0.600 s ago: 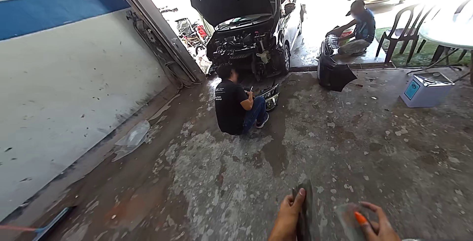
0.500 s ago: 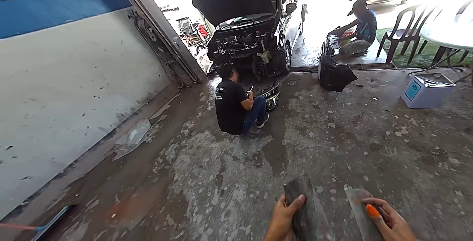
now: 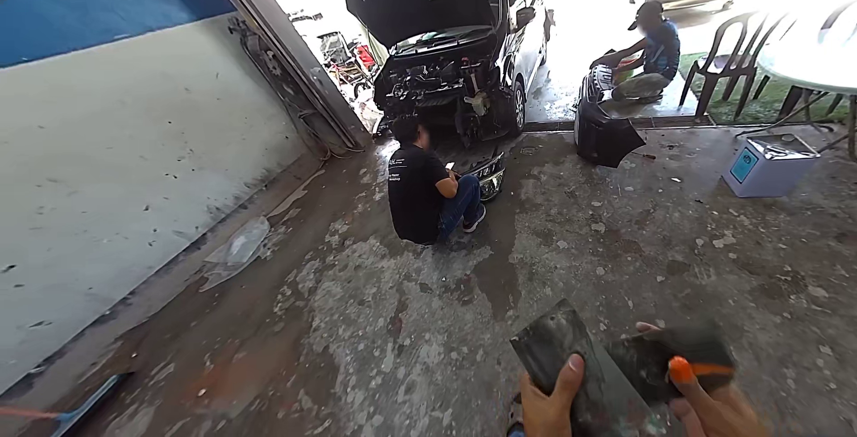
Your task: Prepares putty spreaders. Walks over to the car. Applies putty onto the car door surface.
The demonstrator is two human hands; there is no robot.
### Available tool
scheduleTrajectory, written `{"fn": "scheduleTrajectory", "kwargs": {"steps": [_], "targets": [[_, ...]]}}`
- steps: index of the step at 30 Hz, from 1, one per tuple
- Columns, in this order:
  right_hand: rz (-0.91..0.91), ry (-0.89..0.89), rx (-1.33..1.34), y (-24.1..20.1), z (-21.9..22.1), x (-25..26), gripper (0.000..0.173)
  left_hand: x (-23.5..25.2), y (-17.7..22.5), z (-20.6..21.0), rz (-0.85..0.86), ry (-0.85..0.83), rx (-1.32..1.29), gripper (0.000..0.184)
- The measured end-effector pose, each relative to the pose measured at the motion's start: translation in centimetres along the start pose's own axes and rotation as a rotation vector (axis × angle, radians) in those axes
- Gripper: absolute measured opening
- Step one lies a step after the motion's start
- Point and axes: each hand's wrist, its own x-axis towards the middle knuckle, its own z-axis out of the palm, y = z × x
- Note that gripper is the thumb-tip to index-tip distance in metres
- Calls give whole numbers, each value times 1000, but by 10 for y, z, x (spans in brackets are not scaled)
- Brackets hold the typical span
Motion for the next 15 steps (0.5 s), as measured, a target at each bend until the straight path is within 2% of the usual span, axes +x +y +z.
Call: {"fn": "scheduleTrajectory", "kwargs": {"steps": [2,4,7,9,11,13,15], "targets": [[-29,118,32,5,23,-10,30,-5,-8,4,124,65,95,25],[-132,214,-27,16,43,-20,19,-6,-17,7,204,144,173,23],[-282,290,-290,29,58,-29,13,-5,-20,10,228,246,260,22],[-312,233,-440,31,53,-30,6,-5,-16,10,286,254,327,17],[-290,103,-567,32,40,-28,13,-4,-14,6,406,235,412,13],[-185,-67,-711,27,29,-26,24,-4,-14,-4,495,215,482,14],[-50,-240,-803,17,23,-22,28,-2,-18,-15,553,208,539,16]]}}
